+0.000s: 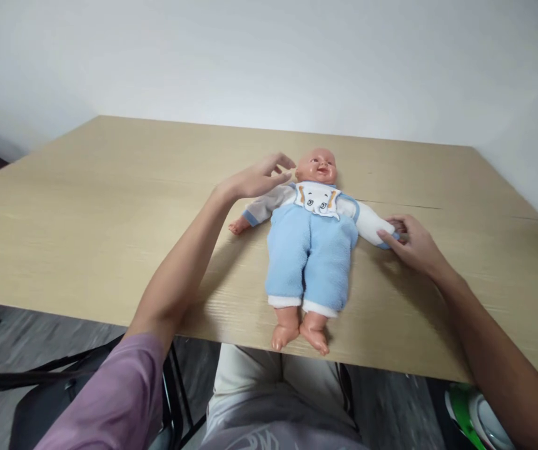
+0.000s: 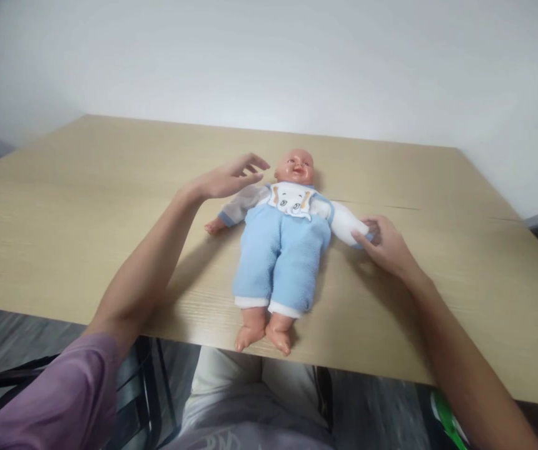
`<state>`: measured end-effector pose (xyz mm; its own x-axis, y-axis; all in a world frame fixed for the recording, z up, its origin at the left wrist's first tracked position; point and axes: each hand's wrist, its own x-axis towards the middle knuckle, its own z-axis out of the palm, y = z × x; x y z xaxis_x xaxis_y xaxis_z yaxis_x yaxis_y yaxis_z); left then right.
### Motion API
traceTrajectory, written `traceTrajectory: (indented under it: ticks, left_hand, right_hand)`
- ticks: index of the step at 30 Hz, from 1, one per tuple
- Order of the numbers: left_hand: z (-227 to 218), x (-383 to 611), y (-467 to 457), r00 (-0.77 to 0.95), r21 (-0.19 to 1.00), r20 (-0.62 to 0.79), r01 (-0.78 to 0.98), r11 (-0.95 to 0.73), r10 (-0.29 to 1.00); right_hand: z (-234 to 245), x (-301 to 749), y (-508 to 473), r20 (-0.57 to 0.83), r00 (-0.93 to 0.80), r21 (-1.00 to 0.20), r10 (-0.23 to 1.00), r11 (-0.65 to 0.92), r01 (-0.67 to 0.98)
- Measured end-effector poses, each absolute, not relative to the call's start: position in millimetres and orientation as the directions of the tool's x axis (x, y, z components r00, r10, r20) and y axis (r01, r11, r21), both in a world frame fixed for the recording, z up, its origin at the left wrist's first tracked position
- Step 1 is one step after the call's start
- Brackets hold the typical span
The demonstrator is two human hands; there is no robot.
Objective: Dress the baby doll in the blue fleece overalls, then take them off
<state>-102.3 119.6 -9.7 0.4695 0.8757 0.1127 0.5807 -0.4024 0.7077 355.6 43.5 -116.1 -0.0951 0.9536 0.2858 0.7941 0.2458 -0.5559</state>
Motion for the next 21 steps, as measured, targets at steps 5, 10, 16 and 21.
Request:
traceTrajectory:
  ticks: [5, 10, 16, 21]
  left_hand:
    - [-12.4, -27.0, 96.3, 0.634, 0.548, 0.388, 0.425, -0.720, 0.669]
    - [-43.2, 36.6, 116.9, 0.738, 0.296, 0.233, 0.566, -0.769, 0.633]
    - [-59.5, 48.2, 130.3, 0.699, 0.259, 0.232, 0.626, -0.736, 0.676]
    - [-58.3, 39.0, 116.9, 0.731, 0.287, 0.435, 0.441, -0.850, 0.527]
  right_hand:
    - [-115.6, 366.2, 35.3, 0.159, -0.198, -0.615, 0.967, 0.254, 0.746]
    - [-107.9, 364.7, 31.6, 0.178, -0.146, -0.677, 0.973, 0.229, 0.700]
    - [-107.7, 356.0, 43.1, 0.327, -0.012, -0.831, 0.945, 0.294, 0.472]
    - [-109.0, 312.2, 77.2, 0.360, 0.095, -0.913, 0.928, 0.329, 0.240]
